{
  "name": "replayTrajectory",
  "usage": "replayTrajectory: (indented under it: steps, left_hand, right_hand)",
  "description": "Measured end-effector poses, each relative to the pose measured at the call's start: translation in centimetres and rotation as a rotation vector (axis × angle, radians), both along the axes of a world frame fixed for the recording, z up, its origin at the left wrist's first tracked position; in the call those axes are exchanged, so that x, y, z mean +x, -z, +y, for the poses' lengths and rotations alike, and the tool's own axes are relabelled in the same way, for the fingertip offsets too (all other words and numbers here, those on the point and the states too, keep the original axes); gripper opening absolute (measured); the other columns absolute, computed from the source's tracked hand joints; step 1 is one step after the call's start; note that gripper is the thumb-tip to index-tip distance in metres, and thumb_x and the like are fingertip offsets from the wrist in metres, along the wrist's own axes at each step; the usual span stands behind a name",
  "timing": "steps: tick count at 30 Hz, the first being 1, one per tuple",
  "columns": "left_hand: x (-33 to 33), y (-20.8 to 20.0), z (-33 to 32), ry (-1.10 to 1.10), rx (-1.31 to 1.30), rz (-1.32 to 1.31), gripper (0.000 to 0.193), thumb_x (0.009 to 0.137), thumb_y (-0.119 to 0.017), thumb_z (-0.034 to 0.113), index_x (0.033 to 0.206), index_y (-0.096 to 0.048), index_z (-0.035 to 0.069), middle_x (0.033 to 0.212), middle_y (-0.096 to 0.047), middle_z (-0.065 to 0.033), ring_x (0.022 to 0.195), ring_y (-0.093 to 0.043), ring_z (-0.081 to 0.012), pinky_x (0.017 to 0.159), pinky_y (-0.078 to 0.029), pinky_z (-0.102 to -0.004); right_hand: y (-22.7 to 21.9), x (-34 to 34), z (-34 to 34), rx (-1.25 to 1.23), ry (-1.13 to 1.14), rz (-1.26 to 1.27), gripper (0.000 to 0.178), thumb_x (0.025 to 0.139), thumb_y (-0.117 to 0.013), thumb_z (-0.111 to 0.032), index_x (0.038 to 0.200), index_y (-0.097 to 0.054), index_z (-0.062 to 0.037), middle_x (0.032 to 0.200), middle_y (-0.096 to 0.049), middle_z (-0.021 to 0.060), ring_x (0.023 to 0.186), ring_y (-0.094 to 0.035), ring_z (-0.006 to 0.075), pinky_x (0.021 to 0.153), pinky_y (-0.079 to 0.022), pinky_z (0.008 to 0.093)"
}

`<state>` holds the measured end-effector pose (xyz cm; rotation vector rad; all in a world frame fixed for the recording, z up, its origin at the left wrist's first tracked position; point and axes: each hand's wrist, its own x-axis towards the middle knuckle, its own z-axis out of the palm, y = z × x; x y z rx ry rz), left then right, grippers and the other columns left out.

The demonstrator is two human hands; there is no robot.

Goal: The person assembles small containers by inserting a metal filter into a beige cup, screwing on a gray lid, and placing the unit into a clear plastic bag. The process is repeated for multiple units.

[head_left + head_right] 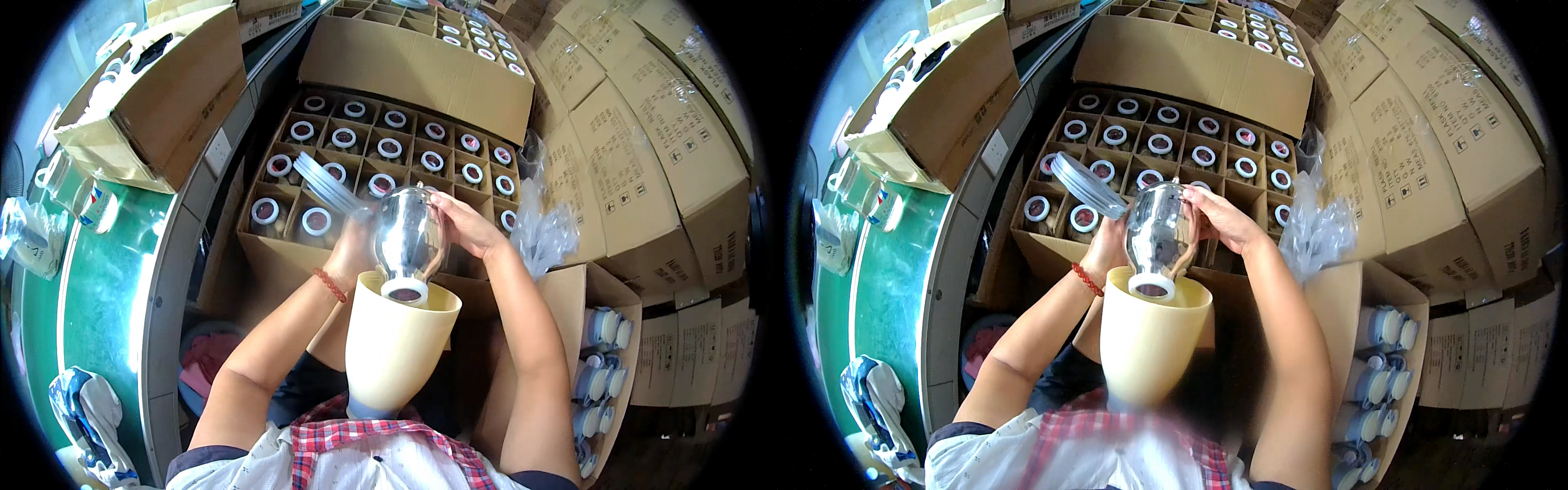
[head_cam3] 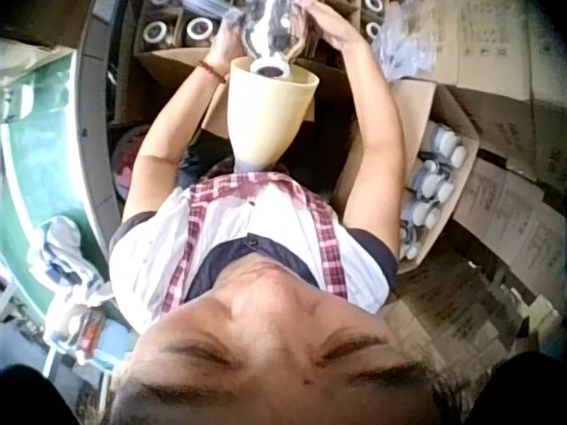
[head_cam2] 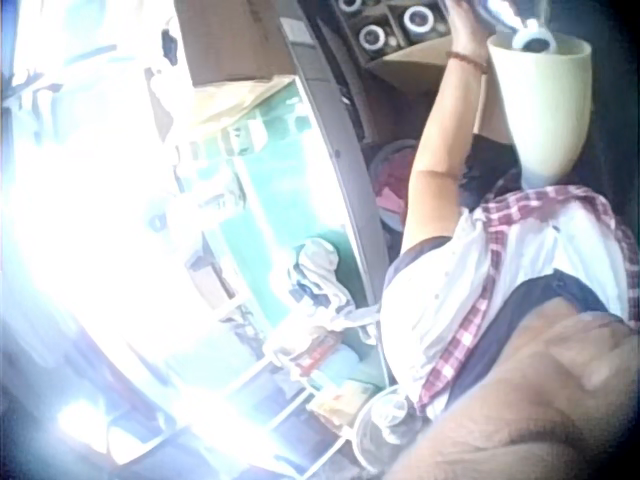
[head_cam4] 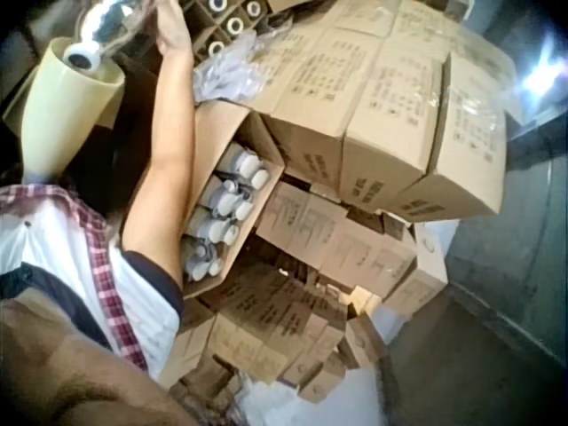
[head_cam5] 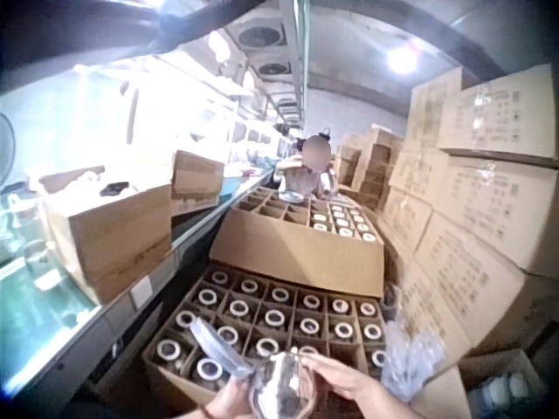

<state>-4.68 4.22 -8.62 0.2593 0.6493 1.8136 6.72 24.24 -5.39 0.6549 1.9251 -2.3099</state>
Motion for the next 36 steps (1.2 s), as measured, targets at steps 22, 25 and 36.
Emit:
replayTrajectory:
  steps: [22, 25, 36]
  left_hand:
    - [-2.9, 3.2, -8.5, -0.33, -0.206, 0.006, 0.046, 0.101, -0.031, 0.031, 0.134, -0.043, 0.002, 0.127, -0.054, -0.0166, 0.113, -0.058, -0.033, 0.072, -0.062, -0.0405]
    - [-3.5, 4.0, -9.4, -0.429, -0.348, -0.039, 0.031, 0.097, -0.036, 0.018, 0.12, -0.05, 0.001, 0.107, -0.064, -0.0132, 0.092, -0.067, -0.024, 0.069, -0.062, -0.0379]
    - [-2.8, 0.6, -9.3, -0.411, -0.118, 0.404, 0.04, 0.094, -0.04, 0.004, 0.134, -0.041, 0.005, 0.122, -0.058, -0.0131, 0.104, -0.065, -0.0269, 0.083, -0.059, -0.0436]
  right_hand:
    - [-7.5, -1.3, -8.8, 0.811, -0.98, -0.244, 0.045, 0.085, -0.063, -0.043, 0.111, -0.062, -0.0058, 0.101, -0.068, 0.0173, 0.095, -0.065, 0.0314, 0.084, -0.051, 0.0385]
    - [-7.0, -2.5, -10.5, 1.117, -1.024, -0.309, 0.039, 0.085, -0.062, -0.039, 0.102, -0.064, -0.004, 0.09, -0.07, 0.0187, 0.089, -0.067, 0.0378, 0.079, -0.052, 0.043]
    - [-6.3, -2.3, -5.1, 0.6, -0.311, -0.072, 0.071, 0.086, -0.065, -0.055, 0.131, -0.052, -0.003, 0.126, -0.059, 0.0157, 0.102, -0.063, 0.0221, 0.089, -0.048, 0.0326]
